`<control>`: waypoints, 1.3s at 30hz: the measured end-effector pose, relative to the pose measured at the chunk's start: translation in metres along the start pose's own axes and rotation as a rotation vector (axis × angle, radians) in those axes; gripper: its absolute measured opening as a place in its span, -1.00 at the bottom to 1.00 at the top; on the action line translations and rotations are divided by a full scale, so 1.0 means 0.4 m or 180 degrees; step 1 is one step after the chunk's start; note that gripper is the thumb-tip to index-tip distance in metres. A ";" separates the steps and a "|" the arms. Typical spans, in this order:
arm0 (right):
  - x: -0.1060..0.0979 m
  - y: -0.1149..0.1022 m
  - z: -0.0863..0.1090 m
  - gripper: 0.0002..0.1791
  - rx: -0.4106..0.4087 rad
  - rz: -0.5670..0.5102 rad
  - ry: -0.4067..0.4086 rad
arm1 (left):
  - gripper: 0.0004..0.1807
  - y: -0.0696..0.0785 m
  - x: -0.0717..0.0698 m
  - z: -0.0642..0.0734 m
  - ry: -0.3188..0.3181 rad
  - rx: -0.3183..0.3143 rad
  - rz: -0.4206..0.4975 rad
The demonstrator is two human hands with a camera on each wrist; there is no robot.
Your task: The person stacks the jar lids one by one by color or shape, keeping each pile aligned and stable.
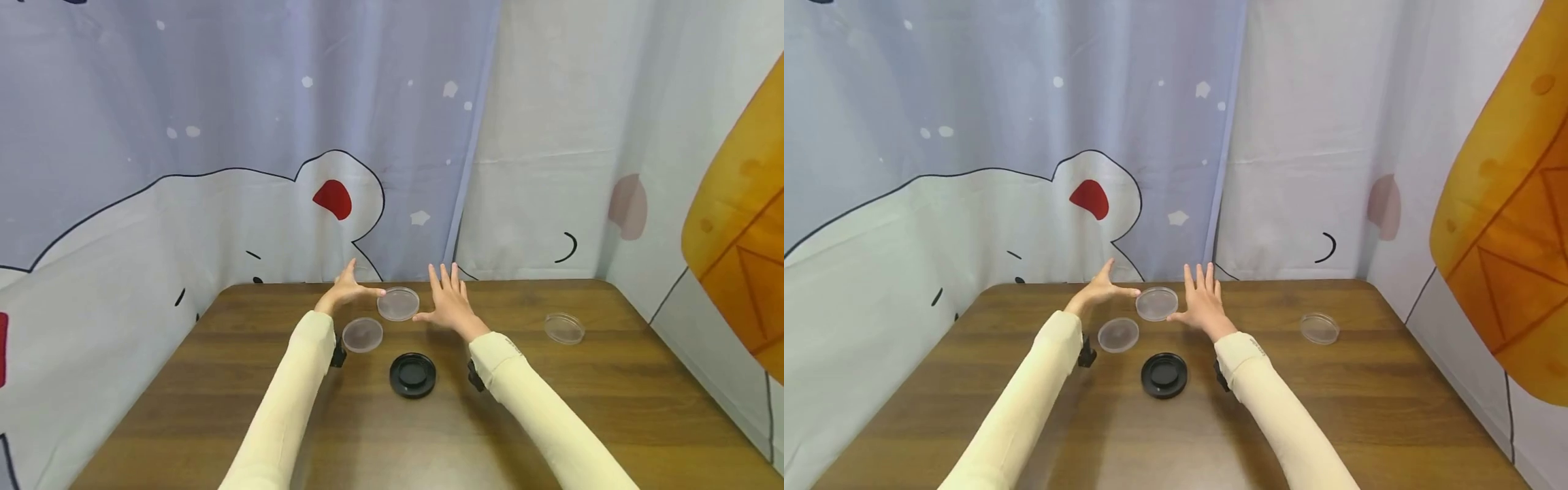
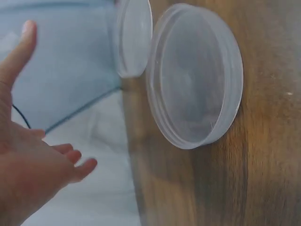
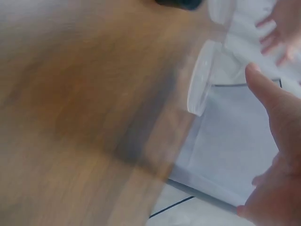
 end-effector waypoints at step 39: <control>0.125 -0.003 -0.027 -0.19 0.0974 -0.1746 -0.0393 | -0.27 -0.081 0.147 -0.005 0.0153 -0.0218 -0.0059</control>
Point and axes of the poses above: each hand's wrist, its own z-axis away from the middle knuckle, its own x-axis out of the palm, y = z × x, the point moved 1 cm from there along -z, towards the middle knuckle, and after that the axes turned 2 degrees about x, right-handed, at the moved point
